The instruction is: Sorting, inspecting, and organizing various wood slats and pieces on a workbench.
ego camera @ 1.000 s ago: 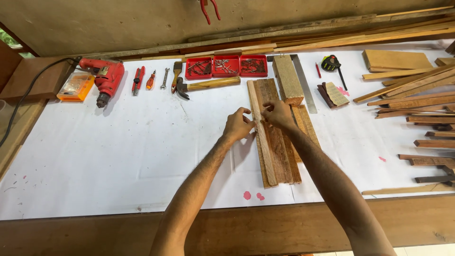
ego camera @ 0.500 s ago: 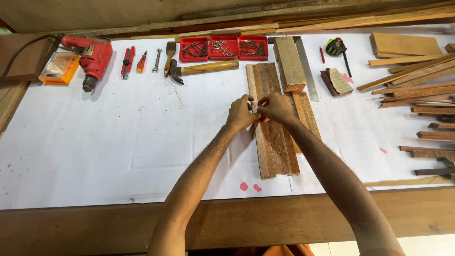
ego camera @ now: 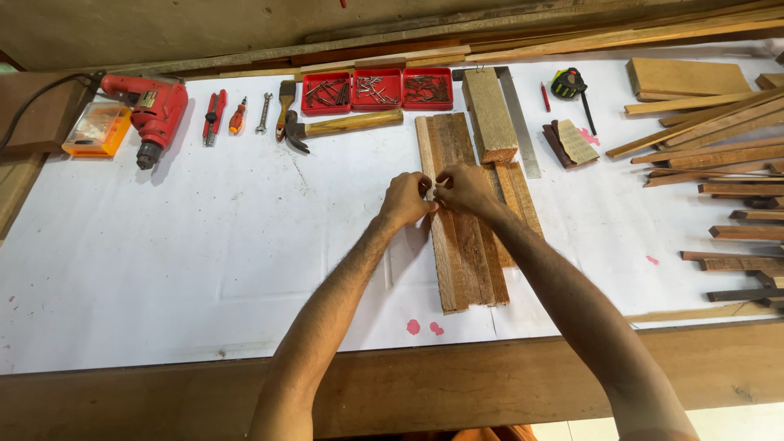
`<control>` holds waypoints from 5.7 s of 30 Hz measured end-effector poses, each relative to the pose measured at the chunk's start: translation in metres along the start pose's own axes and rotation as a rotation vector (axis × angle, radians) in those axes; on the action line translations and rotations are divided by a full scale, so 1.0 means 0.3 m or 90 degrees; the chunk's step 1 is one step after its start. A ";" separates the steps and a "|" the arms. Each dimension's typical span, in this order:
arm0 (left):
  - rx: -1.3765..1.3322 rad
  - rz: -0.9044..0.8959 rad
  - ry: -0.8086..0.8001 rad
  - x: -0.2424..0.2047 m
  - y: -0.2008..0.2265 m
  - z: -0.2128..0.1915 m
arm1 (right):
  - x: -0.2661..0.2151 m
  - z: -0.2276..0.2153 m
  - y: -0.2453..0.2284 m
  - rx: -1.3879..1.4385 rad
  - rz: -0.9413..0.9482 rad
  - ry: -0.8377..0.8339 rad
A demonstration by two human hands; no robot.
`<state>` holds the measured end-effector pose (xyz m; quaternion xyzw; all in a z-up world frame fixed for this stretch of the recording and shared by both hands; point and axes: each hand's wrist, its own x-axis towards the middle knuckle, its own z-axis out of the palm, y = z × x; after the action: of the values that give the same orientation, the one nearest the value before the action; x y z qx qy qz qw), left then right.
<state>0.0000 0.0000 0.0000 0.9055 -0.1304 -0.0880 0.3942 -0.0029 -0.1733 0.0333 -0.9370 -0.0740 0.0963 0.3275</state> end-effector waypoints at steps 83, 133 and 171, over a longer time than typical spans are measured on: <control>-0.232 0.143 -0.316 1.034 1.517 1.469 | -0.753 -1.260 1.643 -0.188 0.481 0.428; 0.016 0.287 -0.375 0.958 1.482 1.288 | -0.823 -1.231 1.630 -0.242 0.321 0.455; 0.382 0.718 -0.202 0.983 1.606 1.506 | -0.726 -1.222 1.510 -0.280 0.376 0.288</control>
<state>0.0816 -0.7180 0.0337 0.7447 -0.6607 0.0397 0.0860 -0.0962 -0.7878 0.0586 -0.9630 0.2523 -0.0399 0.0861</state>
